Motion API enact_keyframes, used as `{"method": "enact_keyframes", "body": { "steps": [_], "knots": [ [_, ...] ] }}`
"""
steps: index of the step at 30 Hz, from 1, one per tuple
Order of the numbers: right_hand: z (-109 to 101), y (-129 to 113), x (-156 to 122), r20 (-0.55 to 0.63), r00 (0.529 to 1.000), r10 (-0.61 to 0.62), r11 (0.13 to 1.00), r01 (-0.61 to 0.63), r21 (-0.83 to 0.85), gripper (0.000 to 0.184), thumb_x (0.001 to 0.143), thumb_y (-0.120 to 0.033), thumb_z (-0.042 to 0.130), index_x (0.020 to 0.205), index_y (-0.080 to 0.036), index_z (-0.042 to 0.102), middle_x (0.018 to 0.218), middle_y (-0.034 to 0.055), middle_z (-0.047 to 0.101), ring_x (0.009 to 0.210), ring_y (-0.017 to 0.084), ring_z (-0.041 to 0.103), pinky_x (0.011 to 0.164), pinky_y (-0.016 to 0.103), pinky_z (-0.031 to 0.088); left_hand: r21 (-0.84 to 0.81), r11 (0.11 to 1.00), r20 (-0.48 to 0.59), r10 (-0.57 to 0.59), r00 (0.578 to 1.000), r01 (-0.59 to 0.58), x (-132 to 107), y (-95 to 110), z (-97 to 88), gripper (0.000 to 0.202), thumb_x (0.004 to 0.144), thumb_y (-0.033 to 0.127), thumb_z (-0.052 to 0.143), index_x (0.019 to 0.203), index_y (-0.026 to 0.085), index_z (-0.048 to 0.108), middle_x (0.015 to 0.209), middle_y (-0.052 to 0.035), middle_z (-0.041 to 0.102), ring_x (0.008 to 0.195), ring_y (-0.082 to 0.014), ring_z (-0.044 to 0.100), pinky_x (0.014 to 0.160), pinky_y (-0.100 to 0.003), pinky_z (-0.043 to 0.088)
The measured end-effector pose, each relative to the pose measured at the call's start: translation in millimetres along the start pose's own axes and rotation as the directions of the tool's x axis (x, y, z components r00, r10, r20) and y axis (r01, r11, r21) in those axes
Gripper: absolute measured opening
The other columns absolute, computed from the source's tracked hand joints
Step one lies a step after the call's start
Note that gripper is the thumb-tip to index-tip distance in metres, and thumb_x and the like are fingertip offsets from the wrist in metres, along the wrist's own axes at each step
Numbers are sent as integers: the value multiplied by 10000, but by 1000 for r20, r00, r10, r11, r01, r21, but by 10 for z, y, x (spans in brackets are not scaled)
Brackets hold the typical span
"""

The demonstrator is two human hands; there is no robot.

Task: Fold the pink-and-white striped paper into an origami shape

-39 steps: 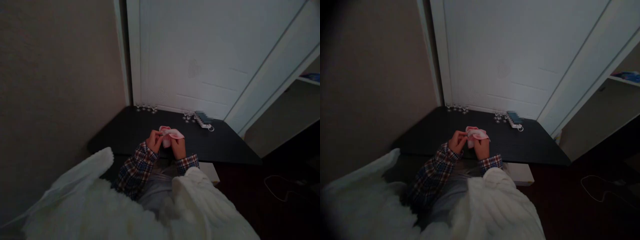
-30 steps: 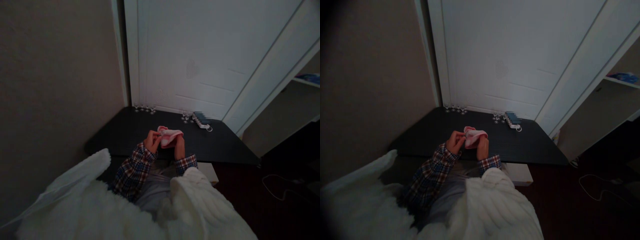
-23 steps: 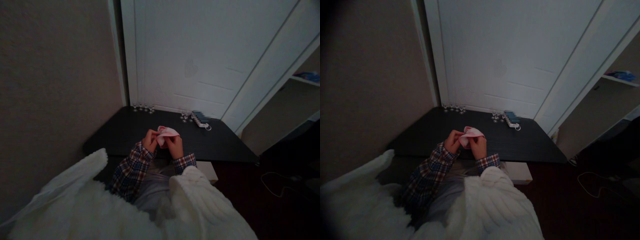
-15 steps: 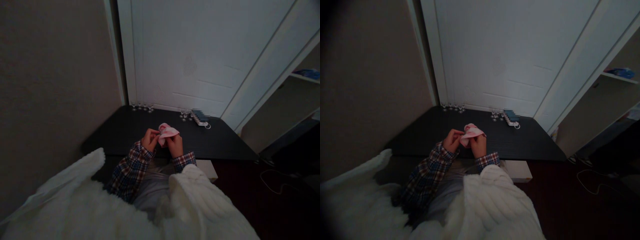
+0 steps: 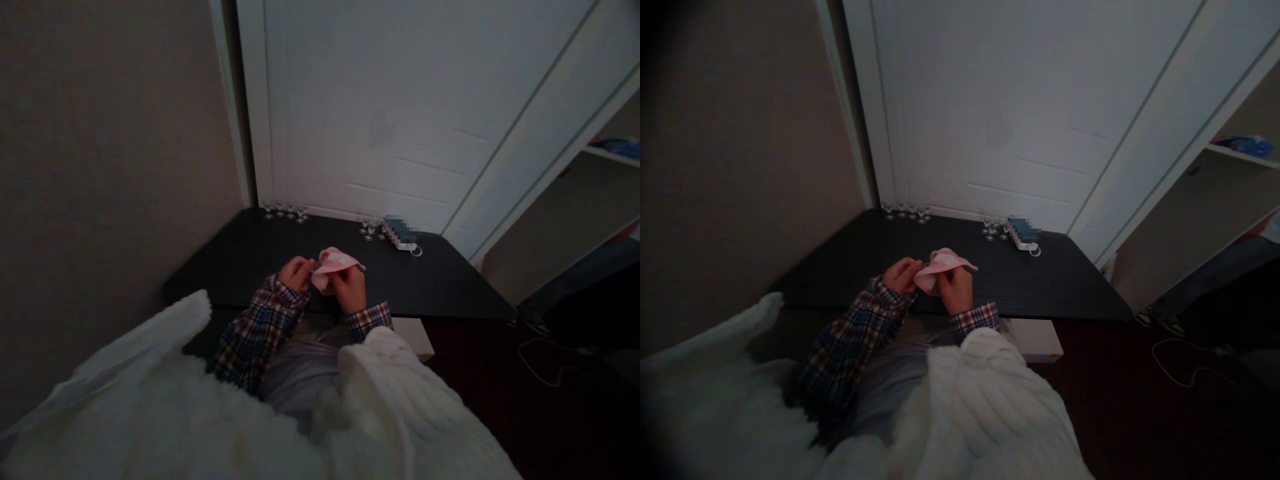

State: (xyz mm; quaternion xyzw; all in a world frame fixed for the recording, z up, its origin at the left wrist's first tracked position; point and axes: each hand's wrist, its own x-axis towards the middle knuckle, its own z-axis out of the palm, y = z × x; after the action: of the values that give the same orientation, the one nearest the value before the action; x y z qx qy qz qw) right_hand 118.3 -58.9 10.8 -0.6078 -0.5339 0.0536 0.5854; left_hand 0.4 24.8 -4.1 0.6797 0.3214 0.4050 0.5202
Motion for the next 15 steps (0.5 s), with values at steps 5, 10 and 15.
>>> {"method": "enact_keyframes", "body": {
  "steps": [5, 10, 15],
  "knots": [
    [-4, 18, 9, -17, 1000, -5, 1000, 5, -7, 182, 800, -249, 577, 901, -146, 688, 882, 67, 698, 813, 176, 641, 721, 241, 481, -17, 999, -31, 46, 998, -46, 7, -2, 33, 283, 759, 475, 511, 791, 195, 481, 465, 74, 415, 363, -73, 363, 375, -188, 267],
    [-5, 16, 25, -45, 998, 33, 999, -33, 1, 209, 806, -290, 584, 898, -147, 704, 900, 72, 700, 826, 182, 645, 745, 259, 487, 48, 992, -87, 124, 989, -120, 35, -35, 22, 252, 646, 393, 654, 754, 188, 557, 631, 15, 568, 594, -118, 531, 482, -200, 375],
    [20, 17, 5, -1, 1000, 1, 998, -1, 62, 218, 775, -319, 626, 917, -177, 709, 884, 47, 701, 801, 174, 643, 759, 265, 491, 98, 986, -113, 148, 983, -137, 37, -100, -9, 288, 794, 457, 483, 669, 200, 518, 428, 49, 405, 387, -102, 396, 374, -215, 259]
  ]
}}
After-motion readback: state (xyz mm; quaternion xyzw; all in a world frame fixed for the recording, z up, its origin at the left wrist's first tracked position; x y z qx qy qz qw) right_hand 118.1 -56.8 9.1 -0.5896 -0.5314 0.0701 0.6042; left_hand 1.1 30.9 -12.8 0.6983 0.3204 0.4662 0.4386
